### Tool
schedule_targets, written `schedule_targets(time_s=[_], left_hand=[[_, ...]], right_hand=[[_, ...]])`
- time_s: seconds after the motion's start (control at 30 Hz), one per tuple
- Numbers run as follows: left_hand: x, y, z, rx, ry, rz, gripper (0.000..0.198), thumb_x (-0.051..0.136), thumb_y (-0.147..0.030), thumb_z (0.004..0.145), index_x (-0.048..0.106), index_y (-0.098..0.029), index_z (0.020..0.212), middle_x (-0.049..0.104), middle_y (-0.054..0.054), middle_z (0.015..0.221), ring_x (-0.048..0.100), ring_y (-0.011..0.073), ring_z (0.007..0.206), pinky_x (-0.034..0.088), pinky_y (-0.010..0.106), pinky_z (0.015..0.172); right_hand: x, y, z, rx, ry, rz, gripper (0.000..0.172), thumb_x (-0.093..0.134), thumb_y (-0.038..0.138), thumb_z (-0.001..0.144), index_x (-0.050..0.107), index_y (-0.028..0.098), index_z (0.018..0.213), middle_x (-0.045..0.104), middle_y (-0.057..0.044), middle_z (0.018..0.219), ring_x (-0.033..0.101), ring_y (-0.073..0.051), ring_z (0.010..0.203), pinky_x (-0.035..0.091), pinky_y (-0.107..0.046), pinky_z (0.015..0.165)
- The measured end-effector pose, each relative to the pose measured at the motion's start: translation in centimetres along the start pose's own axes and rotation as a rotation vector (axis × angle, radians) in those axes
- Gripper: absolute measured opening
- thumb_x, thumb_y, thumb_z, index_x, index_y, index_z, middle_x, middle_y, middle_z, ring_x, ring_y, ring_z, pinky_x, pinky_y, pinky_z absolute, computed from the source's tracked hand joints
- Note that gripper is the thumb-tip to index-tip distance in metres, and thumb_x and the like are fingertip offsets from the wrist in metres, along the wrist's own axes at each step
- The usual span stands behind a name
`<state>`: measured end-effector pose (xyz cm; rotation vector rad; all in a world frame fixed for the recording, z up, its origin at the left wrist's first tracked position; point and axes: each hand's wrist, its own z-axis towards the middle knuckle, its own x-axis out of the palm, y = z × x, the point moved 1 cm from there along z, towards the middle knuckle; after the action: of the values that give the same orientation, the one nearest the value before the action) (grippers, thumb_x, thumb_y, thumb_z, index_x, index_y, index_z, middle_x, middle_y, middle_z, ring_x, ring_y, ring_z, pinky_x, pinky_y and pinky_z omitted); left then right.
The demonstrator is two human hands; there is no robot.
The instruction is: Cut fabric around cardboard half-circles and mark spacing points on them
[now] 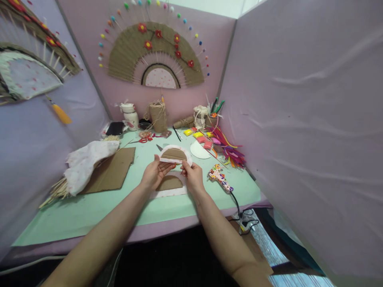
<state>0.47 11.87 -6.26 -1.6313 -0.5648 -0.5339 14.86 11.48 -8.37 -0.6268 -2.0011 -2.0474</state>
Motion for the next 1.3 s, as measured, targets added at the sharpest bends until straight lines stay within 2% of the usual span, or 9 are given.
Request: schedule_targets(time_s=[0.17,0.27,0.37,0.43,0.53,0.67,0.87,1.1,1.3], left_hand=[[-1.2,-3.2,0.7,-0.147,0.084,0.116,0.087,0.032,-0.084,0.079,0.075,-0.01,0.094,0.076,0.019,0.087,0.074,0.0263,0.081,0.057,0.03,0.072],[-2.1,-4.3,0.8,-0.165,0.154,0.271,0.064,0.06,-0.072,0.077,0.076,-0.011,0.092,0.076,0.017,0.089,0.073,0.0286,0.082,0.058,0.034,0.072],[-2.5,-4.8,0.6,-0.116,0.15,0.412,0.035,0.086,-0.036,0.063,0.076,-0.01,0.084,0.076,0.014,0.084,0.072,0.0239,0.073,0.056,0.028,0.066],[-2.8,-5.4,0.5,-0.075,0.113,0.439,0.028,0.089,-0.021,0.056,0.075,-0.009,0.077,0.075,0.011,0.077,0.069,0.0195,0.064,0.054,0.024,0.059],[-3.8,-7.6,0.6,0.056,-0.031,0.408,0.018,0.084,-0.017,0.059,0.072,-0.012,0.072,0.072,0.006,0.069,0.065,0.0149,0.059,0.054,0.022,0.055],[-5.7,-10.4,1.0,0.205,-0.25,0.302,0.011,0.073,-0.011,0.066,0.068,-0.012,0.075,0.071,0.004,0.072,0.065,0.0111,0.06,0.055,0.02,0.057],[-7.0,-10.1,1.9,0.267,-0.343,0.311,0.019,0.069,-0.009,0.063,0.066,-0.013,0.081,0.069,0.002,0.069,0.063,0.0118,0.057,0.051,0.018,0.049],[-7.4,-9.4,2.6,0.279,-0.376,0.321,0.023,0.068,-0.014,0.06,0.064,-0.014,0.084,0.068,0.001,0.07,0.063,0.0132,0.059,0.053,0.023,0.056],[-7.9,-9.0,2.9,0.262,-0.367,0.394,0.025,0.072,-0.02,0.057,0.065,-0.014,0.08,0.068,0.002,0.07,0.063,0.0148,0.06,0.051,0.025,0.056]], right_hand=[[-0.1,-0.1,-0.1,0.005,0.026,-0.063,0.036,0.081,0.049,0.061,0.065,0.016,0.064,0.06,0.002,0.056,0.044,-0.007,0.046,0.033,-0.023,0.046],[-0.1,-0.4,-0.2,-0.001,0.062,-0.127,0.034,0.08,0.047,0.063,0.065,0.016,0.062,0.062,0.001,0.056,0.044,-0.008,0.046,0.032,-0.023,0.046],[0.2,-0.6,-0.6,0.005,0.109,-0.192,0.034,0.079,0.047,0.065,0.065,0.016,0.058,0.058,0.002,0.049,0.042,-0.007,0.043,0.03,-0.022,0.044],[0.4,-0.4,-0.9,0.029,0.155,-0.226,0.035,0.077,0.048,0.068,0.066,0.016,0.059,0.055,0.003,0.045,0.041,-0.008,0.042,0.029,-0.022,0.043],[0.4,0.5,-0.7,0.007,0.197,-0.274,0.032,0.073,0.049,0.072,0.072,0.016,0.072,0.063,0.0,0.055,0.048,-0.009,0.047,0.035,-0.023,0.046],[-0.2,2.4,1.4,-0.205,0.116,-0.448,0.03,0.07,0.042,0.073,0.073,0.019,0.093,0.072,-0.003,0.08,0.06,-0.014,0.063,0.047,-0.027,0.059],[-0.1,4.0,5.4,-0.341,0.094,-0.866,0.012,0.065,0.027,0.078,0.073,0.021,0.083,0.073,-0.003,0.079,0.064,-0.018,0.072,0.048,-0.032,0.073],[4.3,2.7,10.4,-0.213,0.172,-1.256,0.007,0.071,0.022,0.078,0.071,0.017,0.083,0.074,-0.01,0.096,0.066,-0.024,0.098,0.044,-0.031,0.086],[9.6,-1.0,14.4,-0.058,0.184,-1.458,0.041,0.078,0.043,0.072,0.069,0.012,0.096,0.07,-0.02,0.113,0.064,-0.03,0.107,0.046,-0.03,0.079]])
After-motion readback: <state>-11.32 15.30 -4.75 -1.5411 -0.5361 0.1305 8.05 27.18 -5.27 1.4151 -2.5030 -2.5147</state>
